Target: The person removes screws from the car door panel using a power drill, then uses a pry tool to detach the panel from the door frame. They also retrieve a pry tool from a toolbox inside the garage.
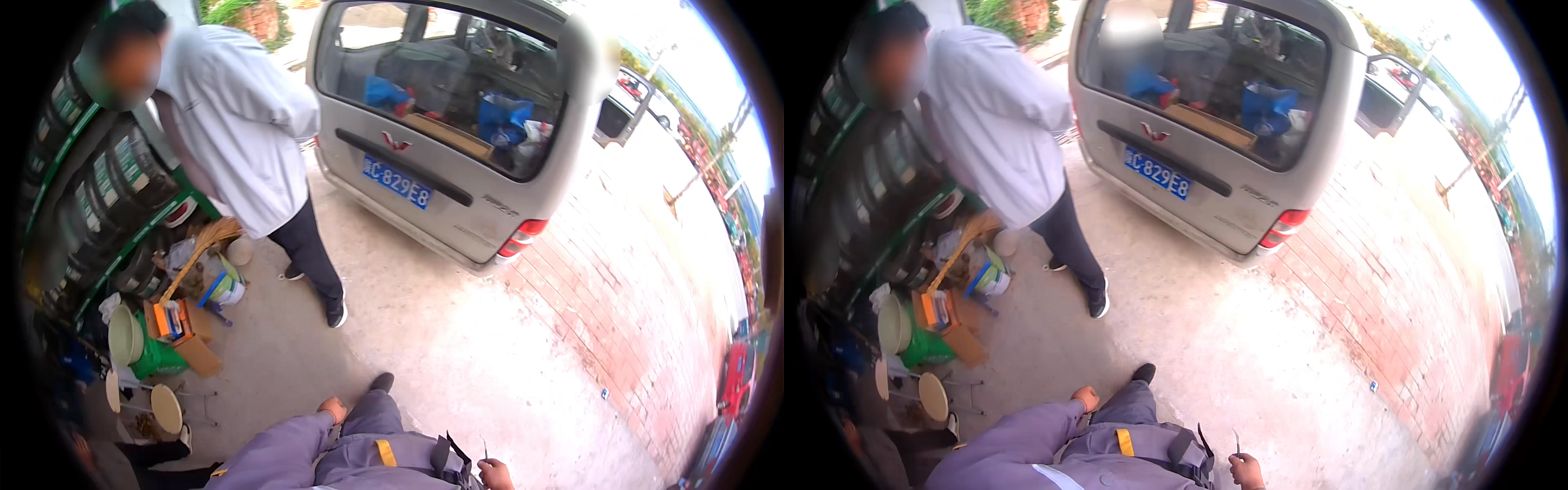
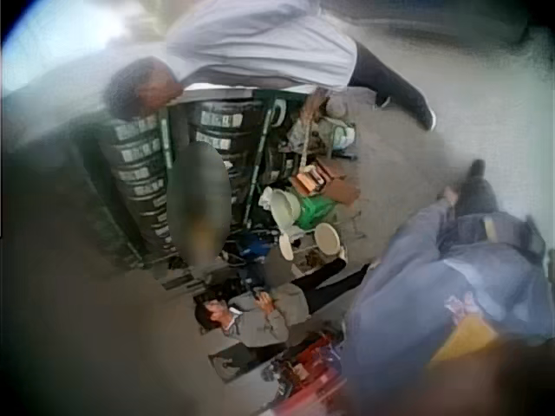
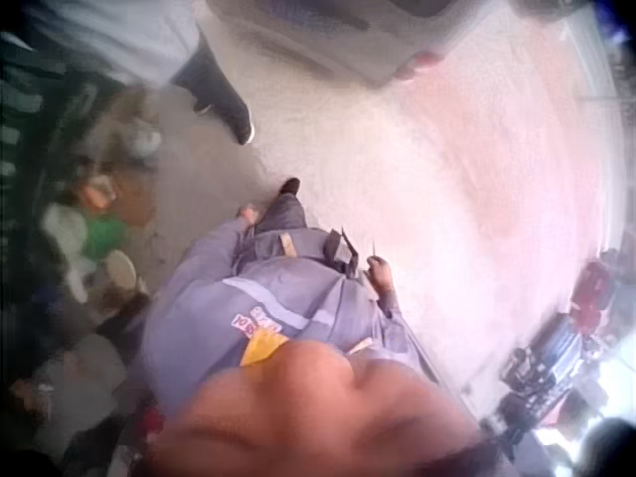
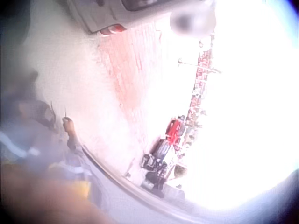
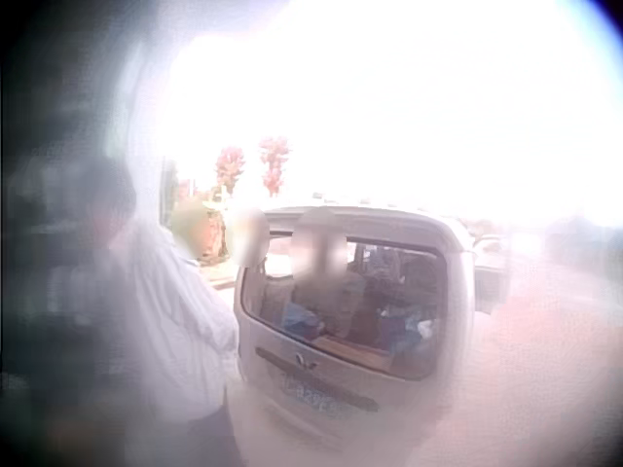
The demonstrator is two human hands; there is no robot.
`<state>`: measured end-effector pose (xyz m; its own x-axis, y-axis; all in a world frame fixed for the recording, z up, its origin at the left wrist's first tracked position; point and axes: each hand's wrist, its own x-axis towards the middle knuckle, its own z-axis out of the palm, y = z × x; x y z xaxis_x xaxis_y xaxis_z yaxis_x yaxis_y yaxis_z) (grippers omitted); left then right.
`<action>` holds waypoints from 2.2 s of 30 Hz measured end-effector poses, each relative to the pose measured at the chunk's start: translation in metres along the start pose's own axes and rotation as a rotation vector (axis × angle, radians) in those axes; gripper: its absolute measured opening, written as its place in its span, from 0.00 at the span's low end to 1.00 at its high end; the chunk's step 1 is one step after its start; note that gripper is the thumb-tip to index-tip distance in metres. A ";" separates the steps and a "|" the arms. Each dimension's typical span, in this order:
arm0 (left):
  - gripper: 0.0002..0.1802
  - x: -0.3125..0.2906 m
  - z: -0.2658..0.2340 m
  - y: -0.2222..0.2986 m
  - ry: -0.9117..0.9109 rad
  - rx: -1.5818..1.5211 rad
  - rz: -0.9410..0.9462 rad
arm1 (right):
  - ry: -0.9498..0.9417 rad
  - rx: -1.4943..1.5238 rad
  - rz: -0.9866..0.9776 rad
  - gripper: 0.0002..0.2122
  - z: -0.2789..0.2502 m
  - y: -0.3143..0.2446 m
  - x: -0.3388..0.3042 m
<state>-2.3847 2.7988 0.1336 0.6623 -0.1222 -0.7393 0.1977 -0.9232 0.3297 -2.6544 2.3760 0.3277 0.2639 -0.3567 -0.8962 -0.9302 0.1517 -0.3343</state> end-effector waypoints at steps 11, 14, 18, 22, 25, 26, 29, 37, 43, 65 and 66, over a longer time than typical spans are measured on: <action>0.21 -0.020 0.040 0.698 -0.682 -0.424 0.752 | 0.100 0.590 -0.349 0.17 -0.280 -0.113 0.044; 0.22 -0.020 0.100 0.824 -0.823 -0.541 0.769 | 0.107 0.598 -0.408 0.17 -0.373 -0.136 0.116; 0.22 -0.018 0.159 0.964 -0.859 -0.399 0.935 | 0.023 0.474 -0.523 0.19 -0.524 -0.207 0.181; 0.23 0.006 0.177 1.120 -0.744 -0.319 0.884 | 0.104 0.169 -0.600 0.21 -0.670 -0.276 0.235; 0.29 0.056 0.184 1.241 -0.375 -0.199 1.208 | 0.305 0.084 -0.749 0.19 -0.769 -0.307 0.320; 0.30 0.060 0.174 1.294 -0.247 -0.196 1.422 | 0.398 0.190 -0.729 0.18 -0.803 -0.309 0.361; 0.26 0.049 0.161 1.466 0.005 -0.231 2.188 | 0.663 0.504 -0.525 0.10 -0.911 -0.272 0.503; 0.10 0.085 0.222 1.828 0.057 -0.332 2.660 | 0.461 0.526 0.326 0.16 -1.114 -0.194 0.693; 0.11 0.222 0.261 2.076 0.407 -0.530 2.397 | 0.319 0.268 0.365 0.22 -1.327 -0.333 0.866; 0.18 0.934 0.134 2.691 -0.279 0.139 1.037 | 0.375 0.454 -0.532 0.11 -1.888 -1.294 1.261; 0.18 0.960 0.121 2.719 -0.293 0.134 1.002 | 0.357 0.486 -0.504 0.12 -1.900 -1.321 1.276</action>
<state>-1.2987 0.1273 0.2495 0.2743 -0.9190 -0.2832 -0.4375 -0.3815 0.8143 -1.5735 -0.0315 0.1798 0.4499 -0.7519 -0.4819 -0.4825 0.2494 -0.8396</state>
